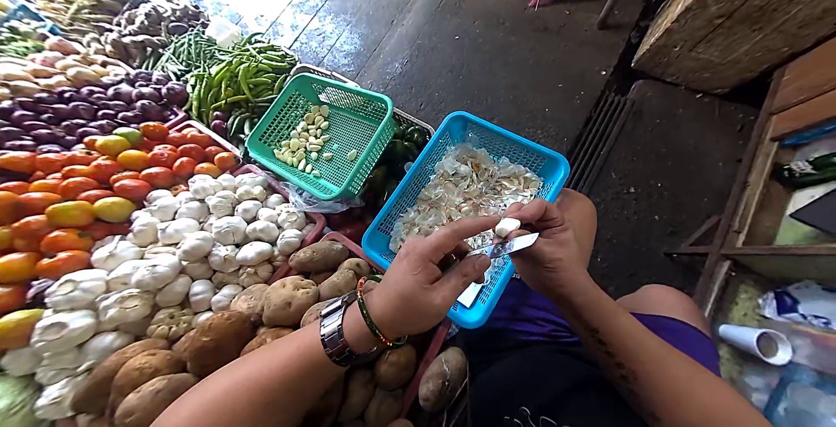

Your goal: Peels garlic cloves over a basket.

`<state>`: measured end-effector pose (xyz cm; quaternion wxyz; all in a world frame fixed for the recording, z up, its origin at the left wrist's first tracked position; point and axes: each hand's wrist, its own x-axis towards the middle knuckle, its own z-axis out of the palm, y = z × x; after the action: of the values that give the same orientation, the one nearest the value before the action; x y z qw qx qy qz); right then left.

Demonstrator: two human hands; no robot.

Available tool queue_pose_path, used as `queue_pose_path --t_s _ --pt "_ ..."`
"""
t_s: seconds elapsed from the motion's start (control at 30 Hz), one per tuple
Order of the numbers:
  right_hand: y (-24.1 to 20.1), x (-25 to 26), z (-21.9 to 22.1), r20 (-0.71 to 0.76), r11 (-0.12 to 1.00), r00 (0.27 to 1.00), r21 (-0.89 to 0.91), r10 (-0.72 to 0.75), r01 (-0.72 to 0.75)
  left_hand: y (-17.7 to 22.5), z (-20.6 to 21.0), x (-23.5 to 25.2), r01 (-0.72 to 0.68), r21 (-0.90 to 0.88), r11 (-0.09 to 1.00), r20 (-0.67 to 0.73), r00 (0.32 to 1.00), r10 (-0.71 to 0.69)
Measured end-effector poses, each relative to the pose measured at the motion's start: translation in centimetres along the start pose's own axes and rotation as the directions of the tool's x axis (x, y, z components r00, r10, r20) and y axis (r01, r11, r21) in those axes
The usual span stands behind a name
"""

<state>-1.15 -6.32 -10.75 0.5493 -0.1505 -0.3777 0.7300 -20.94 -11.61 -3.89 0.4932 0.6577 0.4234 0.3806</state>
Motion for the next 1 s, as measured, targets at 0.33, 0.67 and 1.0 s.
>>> queue_pose_path --t_s 0.33,0.67,1.0 --pt "0.4 -0.7 1.1 0.036 0.940 0.971 0.247 0.235 -0.237 -0.3 0.3 -0.2 -0.080 0.134 0.988 -0.052 0.995 0.087" --pt "0.8 -0.9 1.5 0.050 0.876 0.957 0.392 0.284 -0.281 -0.4 0.3 -0.1 -0.110 0.254 0.961 -0.102 0.985 0.140" --pt "1.0 -0.9 1.4 0.045 0.892 0.966 0.377 0.253 -0.251 -0.6 0.3 -0.2 -0.123 0.283 0.951 -0.098 0.983 0.156"
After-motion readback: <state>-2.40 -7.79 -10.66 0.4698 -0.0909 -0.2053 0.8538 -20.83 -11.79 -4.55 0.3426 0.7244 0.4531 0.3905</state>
